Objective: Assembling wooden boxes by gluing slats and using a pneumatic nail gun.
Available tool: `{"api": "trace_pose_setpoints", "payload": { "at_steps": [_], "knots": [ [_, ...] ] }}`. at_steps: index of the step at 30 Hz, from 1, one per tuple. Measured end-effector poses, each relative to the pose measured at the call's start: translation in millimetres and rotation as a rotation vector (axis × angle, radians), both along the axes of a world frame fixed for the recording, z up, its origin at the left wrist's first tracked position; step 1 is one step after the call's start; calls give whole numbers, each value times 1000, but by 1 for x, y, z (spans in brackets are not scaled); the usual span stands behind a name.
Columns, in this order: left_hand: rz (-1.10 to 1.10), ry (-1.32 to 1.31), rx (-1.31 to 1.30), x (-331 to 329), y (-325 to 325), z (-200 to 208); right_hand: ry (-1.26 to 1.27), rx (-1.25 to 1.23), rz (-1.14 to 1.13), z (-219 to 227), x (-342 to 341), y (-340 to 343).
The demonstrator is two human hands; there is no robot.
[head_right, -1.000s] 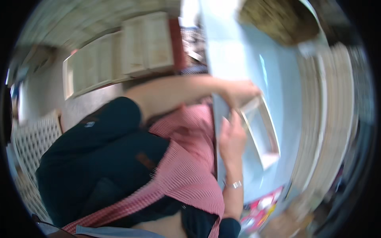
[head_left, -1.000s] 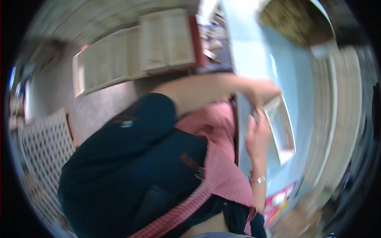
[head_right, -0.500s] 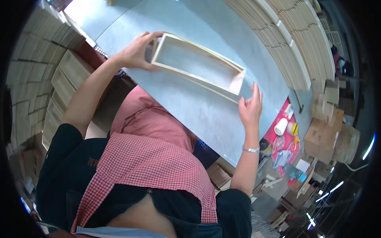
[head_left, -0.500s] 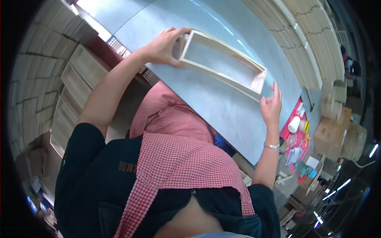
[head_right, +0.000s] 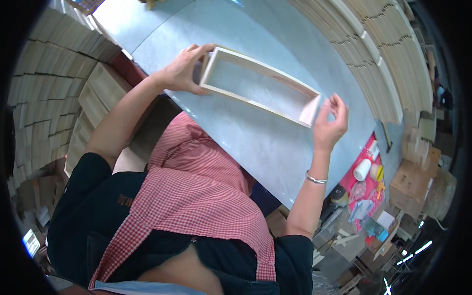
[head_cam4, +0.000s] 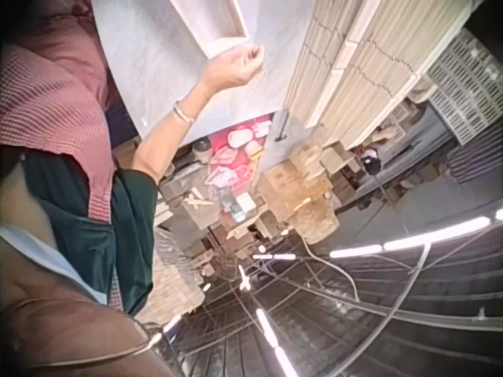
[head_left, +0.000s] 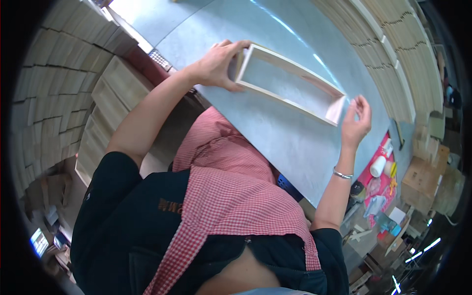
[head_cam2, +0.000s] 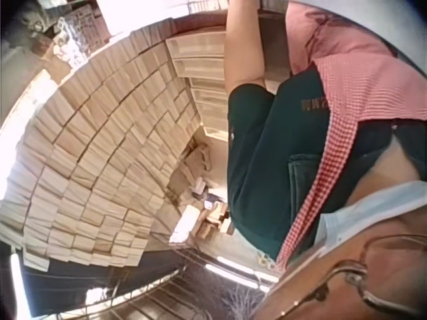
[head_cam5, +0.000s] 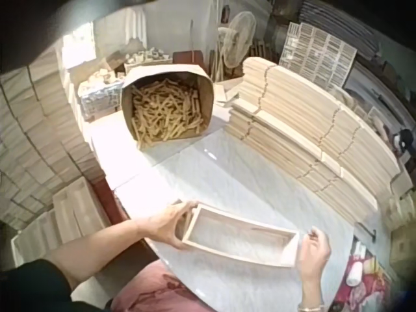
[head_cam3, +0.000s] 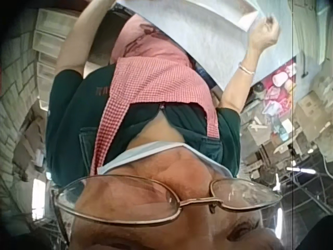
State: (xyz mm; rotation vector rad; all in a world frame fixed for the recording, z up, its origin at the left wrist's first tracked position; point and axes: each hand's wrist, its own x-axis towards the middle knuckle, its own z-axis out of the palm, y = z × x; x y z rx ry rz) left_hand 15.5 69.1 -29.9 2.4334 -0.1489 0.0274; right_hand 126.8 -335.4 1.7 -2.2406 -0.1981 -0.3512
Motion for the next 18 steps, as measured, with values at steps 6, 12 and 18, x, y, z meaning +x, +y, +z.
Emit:
{"api": "trace_pose_setpoints", "payload": {
  "at_steps": [6, 12, 18],
  "knots": [
    [-39, -150, 71, -6, 9, -12, -418, -517, 330, -7, -20, 99],
    [-34, -404, 202, -39, 5, -18, -305, -663, 261, -13, -24, 101],
    [283, 112, -714, -56, -34, 17, -332, -626, 280, -13, -19, 99]
  ]
}}
